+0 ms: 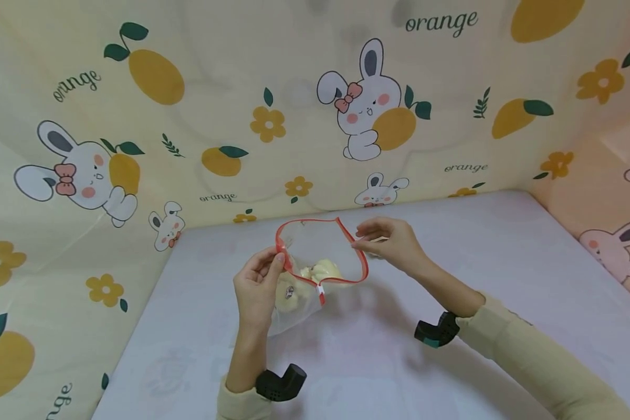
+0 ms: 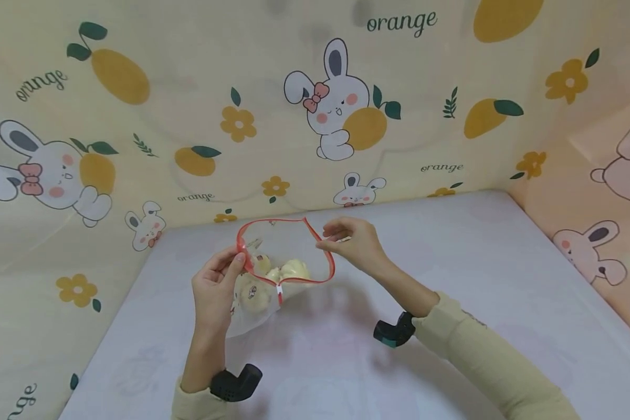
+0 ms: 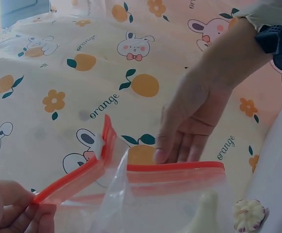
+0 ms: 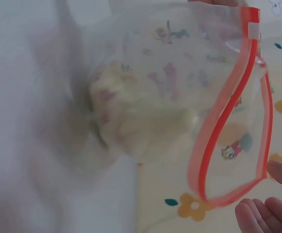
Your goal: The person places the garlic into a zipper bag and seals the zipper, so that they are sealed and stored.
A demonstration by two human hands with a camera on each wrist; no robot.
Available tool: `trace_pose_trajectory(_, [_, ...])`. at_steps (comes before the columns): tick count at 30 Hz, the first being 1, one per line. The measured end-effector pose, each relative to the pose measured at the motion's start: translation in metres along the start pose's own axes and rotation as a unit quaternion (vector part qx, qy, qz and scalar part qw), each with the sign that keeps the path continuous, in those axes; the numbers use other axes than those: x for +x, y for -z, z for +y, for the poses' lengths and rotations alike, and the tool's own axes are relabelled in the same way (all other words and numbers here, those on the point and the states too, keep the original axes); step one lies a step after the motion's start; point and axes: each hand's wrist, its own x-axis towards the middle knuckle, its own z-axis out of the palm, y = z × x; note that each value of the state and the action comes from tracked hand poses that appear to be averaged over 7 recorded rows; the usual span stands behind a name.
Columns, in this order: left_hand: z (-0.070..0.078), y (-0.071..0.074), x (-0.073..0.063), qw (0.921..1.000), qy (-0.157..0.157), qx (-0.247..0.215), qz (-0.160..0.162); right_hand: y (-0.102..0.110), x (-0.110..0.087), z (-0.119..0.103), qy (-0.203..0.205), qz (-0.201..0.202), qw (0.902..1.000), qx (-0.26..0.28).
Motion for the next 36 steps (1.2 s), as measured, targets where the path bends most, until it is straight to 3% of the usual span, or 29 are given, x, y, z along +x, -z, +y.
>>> trace_pose_trajectory(11, [0.001, 0.001, 0.000, 0.9999, 0.009, -0.007, 0.005, 0.016, 0.007, 0.035, 0.007, 0.016, 0.9986, -0.049])
trace_pose_trajectory(23, [0.001, 0.001, 0.000, 0.9998, 0.018, -0.001, 0.011, 0.028, 0.030, 0.071, -0.068, 0.014, 0.9967, -0.041])
trace_pose_trajectory(36, [0.000, 0.001, 0.001, 0.9997, 0.022, -0.001, 0.008, 0.030, 0.045, 0.098, -0.090, 0.024, 0.9949, -0.037])
